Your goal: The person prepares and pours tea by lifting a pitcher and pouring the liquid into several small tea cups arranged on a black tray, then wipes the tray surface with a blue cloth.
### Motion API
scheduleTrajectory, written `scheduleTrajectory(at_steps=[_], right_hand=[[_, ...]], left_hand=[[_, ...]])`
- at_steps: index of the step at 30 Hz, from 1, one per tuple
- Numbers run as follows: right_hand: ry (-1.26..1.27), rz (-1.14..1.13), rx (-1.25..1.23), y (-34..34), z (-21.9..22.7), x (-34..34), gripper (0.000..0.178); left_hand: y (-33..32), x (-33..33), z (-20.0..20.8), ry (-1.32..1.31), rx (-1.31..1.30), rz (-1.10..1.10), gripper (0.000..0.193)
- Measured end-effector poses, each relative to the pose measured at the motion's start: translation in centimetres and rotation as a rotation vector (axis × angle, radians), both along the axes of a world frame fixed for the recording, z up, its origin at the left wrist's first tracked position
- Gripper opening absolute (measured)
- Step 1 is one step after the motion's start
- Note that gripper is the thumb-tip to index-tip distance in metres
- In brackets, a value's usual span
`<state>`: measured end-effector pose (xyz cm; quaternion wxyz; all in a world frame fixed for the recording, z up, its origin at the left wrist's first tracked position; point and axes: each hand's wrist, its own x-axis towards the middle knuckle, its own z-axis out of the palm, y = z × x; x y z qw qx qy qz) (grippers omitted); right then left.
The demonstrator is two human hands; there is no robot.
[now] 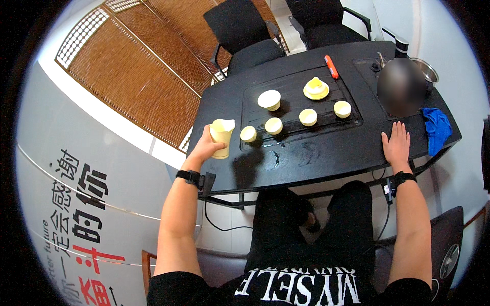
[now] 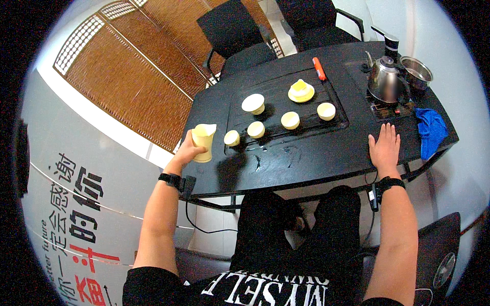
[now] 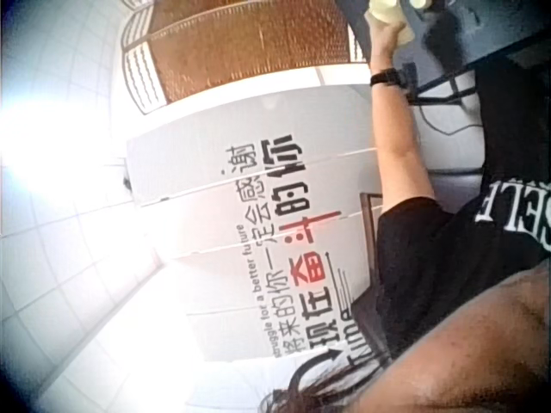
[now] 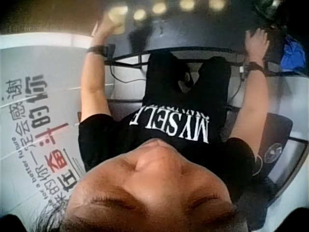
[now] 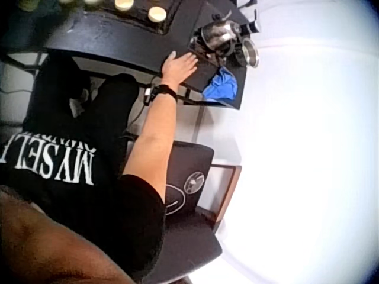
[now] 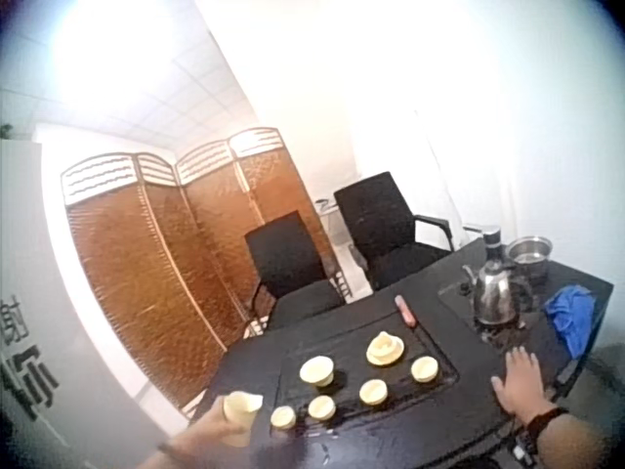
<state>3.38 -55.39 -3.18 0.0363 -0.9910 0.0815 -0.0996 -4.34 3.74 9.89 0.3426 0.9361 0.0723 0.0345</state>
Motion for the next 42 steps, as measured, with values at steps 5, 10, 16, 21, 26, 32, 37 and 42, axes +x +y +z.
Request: scheduleTrajectory(at_steps=[5,10,16,21,26,32,37,42], right_hand=[[-0.015,0.008,0.012,-0.1,-0.2,0.0,0.066],[0.003,0.005,0.015,0.1,0.3,-0.2,0.066],[0.02,0.001,0.046,0.2,0.4,-0.2,0.066],[0.019,0.001,0.038,0.1,0.3,-0.1,0.066],[-0.011,0.009,0.054,0.1,0.2,-0.3,0.066],[-0.015,0.009,0.063,0.1,0.3,-0.3,0.066],[0.009,0.001,0.059,0.2,0.5,-0.3,0.067],[0.027,-0.005,0.052,0.3,0.8,-0.4,0.067]], left_hand=[[-0.9,0.2,-0.4,-0.051,-0.041,-0.021,0.074],[-3.0,0.4,0.5,-0.039,-0.086,-0.072,0.071],[-5.6,1.4,1.1,-0.011,-0.096,-0.138,0.071],[-6.5,2.4,1.1,0.043,-0.064,-0.163,0.073],[-7.7,2.7,1.7,0.092,-0.069,-0.174,0.071],[-8.2,2.9,1.8,0.11,-0.099,-0.185,0.075],[-8.5,3.1,2.1,0.124,-0.051,-0.184,0.075],[-7.1,4.0,1.1,0.093,-0.036,-0.199,0.075]])
